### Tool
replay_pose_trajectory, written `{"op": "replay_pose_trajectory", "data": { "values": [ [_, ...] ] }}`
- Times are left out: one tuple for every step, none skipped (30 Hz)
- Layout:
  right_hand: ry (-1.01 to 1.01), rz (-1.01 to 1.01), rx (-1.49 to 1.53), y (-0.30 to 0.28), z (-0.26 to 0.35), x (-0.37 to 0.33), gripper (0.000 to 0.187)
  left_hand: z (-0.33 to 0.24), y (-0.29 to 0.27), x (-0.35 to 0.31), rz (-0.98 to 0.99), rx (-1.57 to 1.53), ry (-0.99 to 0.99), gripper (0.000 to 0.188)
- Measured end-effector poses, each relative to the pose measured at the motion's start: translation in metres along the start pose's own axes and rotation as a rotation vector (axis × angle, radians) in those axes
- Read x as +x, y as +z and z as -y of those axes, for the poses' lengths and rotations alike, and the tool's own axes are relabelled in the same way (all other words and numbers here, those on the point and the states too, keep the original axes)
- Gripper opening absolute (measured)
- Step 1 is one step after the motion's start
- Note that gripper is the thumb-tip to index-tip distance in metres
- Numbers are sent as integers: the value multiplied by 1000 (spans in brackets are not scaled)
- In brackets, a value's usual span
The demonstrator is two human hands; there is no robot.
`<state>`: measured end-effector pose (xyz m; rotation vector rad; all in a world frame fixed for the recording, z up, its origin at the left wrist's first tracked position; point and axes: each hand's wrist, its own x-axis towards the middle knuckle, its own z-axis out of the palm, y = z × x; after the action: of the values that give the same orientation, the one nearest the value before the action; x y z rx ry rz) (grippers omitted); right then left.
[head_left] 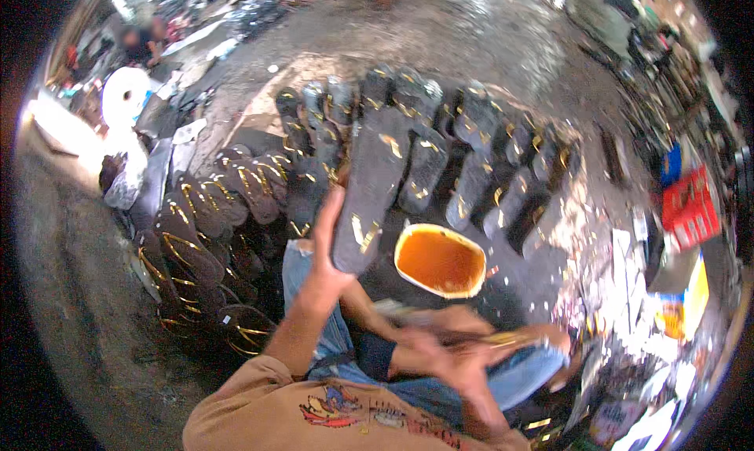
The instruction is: The person sits on the floor and repeatedly picks up black flip-flops, dips a brush into a container of orange liquid, and paints the straps of the sandals. The person places the painted sandals in a row on the floor.
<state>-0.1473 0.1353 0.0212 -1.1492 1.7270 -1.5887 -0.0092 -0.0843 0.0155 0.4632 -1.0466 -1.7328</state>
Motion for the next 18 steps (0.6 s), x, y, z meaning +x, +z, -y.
{"op": "replay_pose_trajectory", "data": {
  "values": [
    [141,-249,-2,-12,-11,0,16,-27,-4,30,-155,-45,-84,53],
    [193,-463,-24,-37,-23,22,15,-49,-18,60,-258,-34,-108,51],
    [245,-669,-29,-60,-34,46,19,-73,-31,94,-320,7,-126,50],
    [212,-780,-65,-98,-71,53,24,-83,-47,141,-154,159,-52,46],
    [137,-809,-115,-120,-94,62,26,-92,-79,188,-124,106,-61,38],
    [63,-832,-158,-136,-117,71,27,-92,-130,241,-115,102,-63,32],
    [149,-851,-170,-150,-146,77,30,-85,-172,291,-103,90,-76,28],
    [251,-888,-206,-157,-171,75,33,-66,-188,329,-236,126,-122,25],
    [285,-996,-11,-153,-185,72,40,-42,-202,358,-371,159,-181,23],
    [302,-1077,-56,-155,-193,73,42,-17,-212,379,-346,159,-204,22],
    [338,-1142,-138,-159,-195,70,43,20,-231,385,-346,150,-256,21],
    [408,-1102,-202,-174,-196,61,41,54,-244,387,-456,110,-374,21],
    [474,-1057,-265,-189,-194,51,40,77,-247,404,-534,79,-444,21],
    [557,-1074,-266,-202,-203,41,35,107,-245,414,-599,92,-443,26],
    [663,-1183,-339,-179,-191,60,34,121,-258,426,-655,214,-454,28],
    [678,-1215,-340,-168,-189,69,34,133,-270,438,-713,336,-464,31],
    [691,-1248,-338,-156,-187,79,33,145,-285,455,-767,459,-473,35],
    [616,-1203,-255,-162,-203,73,34,149,-299,465,-824,583,-476,39]
  ]
}}
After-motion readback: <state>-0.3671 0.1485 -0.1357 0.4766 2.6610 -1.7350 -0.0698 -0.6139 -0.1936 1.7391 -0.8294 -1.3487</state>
